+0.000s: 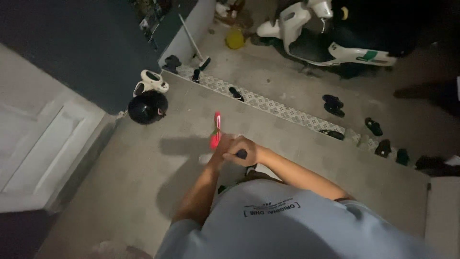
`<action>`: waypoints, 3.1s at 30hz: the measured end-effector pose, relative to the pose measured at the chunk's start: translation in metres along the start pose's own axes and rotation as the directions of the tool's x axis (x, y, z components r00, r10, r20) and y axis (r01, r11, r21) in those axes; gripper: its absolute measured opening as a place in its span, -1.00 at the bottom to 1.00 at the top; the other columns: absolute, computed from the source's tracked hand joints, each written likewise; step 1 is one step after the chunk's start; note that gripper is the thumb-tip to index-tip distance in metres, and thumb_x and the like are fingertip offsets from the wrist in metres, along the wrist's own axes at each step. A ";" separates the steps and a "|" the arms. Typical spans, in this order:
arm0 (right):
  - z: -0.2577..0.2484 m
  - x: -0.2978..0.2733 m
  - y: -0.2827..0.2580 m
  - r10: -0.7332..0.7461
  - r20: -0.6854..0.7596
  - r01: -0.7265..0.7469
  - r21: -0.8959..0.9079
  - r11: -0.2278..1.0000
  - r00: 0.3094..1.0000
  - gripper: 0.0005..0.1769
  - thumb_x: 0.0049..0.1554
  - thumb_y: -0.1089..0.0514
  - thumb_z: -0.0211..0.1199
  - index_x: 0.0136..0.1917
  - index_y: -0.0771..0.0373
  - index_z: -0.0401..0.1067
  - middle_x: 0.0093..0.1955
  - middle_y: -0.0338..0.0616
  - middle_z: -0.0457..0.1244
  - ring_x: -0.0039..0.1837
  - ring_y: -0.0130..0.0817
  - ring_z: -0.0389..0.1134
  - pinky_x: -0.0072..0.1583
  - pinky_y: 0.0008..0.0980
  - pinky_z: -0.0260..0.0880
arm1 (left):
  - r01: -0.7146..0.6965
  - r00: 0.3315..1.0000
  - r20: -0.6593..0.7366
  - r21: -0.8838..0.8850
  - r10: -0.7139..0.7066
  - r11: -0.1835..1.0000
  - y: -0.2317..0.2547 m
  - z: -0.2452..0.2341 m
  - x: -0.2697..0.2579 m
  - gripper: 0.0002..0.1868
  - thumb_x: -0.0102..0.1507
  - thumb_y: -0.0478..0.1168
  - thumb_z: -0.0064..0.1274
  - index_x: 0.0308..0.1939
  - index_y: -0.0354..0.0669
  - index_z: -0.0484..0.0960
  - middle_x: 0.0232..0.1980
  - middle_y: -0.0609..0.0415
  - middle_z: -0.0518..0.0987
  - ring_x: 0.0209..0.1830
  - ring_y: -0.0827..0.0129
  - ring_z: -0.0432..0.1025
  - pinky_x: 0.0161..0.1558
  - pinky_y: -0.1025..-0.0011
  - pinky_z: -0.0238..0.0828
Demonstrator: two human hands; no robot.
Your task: The person is sweeping the tiled floor using a long-handled broom.
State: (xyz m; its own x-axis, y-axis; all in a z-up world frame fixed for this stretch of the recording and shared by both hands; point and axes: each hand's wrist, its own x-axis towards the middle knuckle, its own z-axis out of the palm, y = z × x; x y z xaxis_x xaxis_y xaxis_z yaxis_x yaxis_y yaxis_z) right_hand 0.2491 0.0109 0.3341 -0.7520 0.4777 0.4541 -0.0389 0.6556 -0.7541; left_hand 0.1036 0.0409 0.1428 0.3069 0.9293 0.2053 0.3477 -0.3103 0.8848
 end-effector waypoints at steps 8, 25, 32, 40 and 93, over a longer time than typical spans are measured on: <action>-0.045 -0.003 -0.028 -0.095 -0.336 0.200 0.292 0.935 0.937 -0.43 0.30 -0.15 0.16 -0.30 0.40 0.32 -0.36 -0.03 0.22 -0.30 -0.20 0.21 -0.08 -0.26 0.27 | -0.214 0.975 -0.062 -0.024 0.213 0.976 -0.011 0.014 0.034 -0.76 0.20 -0.18 0.08 -0.19 -0.28 0.71 -0.27 -0.15 0.66 -0.28 0.14 0.56 -0.21 0.31 0.48; -0.065 -0.113 0.112 0.487 -0.305 -0.139 0.718 0.682 0.818 -0.47 0.43 0.07 -0.05 -0.37 0.29 0.14 -0.38 -0.18 0.11 -0.27 -0.39 0.11 -0.10 -0.28 0.21 | 0.251 0.966 0.017 0.181 -0.258 0.951 -0.113 0.098 0.037 -0.44 0.10 -0.24 0.24 0.20 -0.16 0.61 0.21 -0.06 0.60 0.17 0.01 0.46 0.14 0.13 0.35; -0.135 -0.151 0.110 0.266 -0.296 -0.149 0.365 0.919 0.917 -0.54 0.38 0.21 0.03 -0.36 0.36 0.12 -0.38 -0.09 0.03 -0.30 -0.36 -0.03 -0.18 -0.27 0.03 | 0.273 0.956 0.081 0.111 -0.283 0.956 -0.066 0.165 0.127 -0.59 0.20 -0.12 0.21 0.08 -0.22 0.66 0.09 -0.09 0.64 0.04 0.11 0.55 0.10 0.18 0.45; -0.204 -0.122 0.062 0.126 -0.199 -0.115 0.065 0.991 0.972 -0.62 0.26 0.36 0.11 -0.39 0.37 0.17 -0.43 -0.08 0.05 -0.35 -0.30 0.05 -0.22 -0.22 0.06 | 0.052 0.987 0.155 -0.121 -0.033 0.991 0.018 0.174 0.219 -0.65 0.32 -0.02 0.12 -0.24 -0.30 0.68 -0.22 -0.07 0.62 -0.22 0.17 0.56 -0.11 0.23 0.45; -0.185 -0.131 0.052 0.344 -0.258 -0.281 0.250 0.927 0.903 -0.76 0.19 0.27 0.24 -0.30 0.38 0.53 -0.53 -0.19 0.20 -0.47 -0.54 0.13 -0.37 -0.37 0.16 | -0.181 0.982 0.084 0.221 0.167 0.958 -0.103 0.215 0.136 -0.65 0.07 -0.10 0.20 -0.15 -0.24 0.72 -0.23 -0.08 0.72 -0.27 0.12 0.56 -0.24 0.20 0.47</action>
State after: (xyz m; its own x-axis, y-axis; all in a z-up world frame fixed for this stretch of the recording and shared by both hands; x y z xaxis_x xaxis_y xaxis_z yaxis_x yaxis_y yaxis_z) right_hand 0.4674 0.0906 0.3237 -0.5222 0.8079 0.2733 0.0113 0.3270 -0.9450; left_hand 0.3001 0.1558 -0.0100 0.4343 0.8444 0.3138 0.4734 -0.5103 0.7180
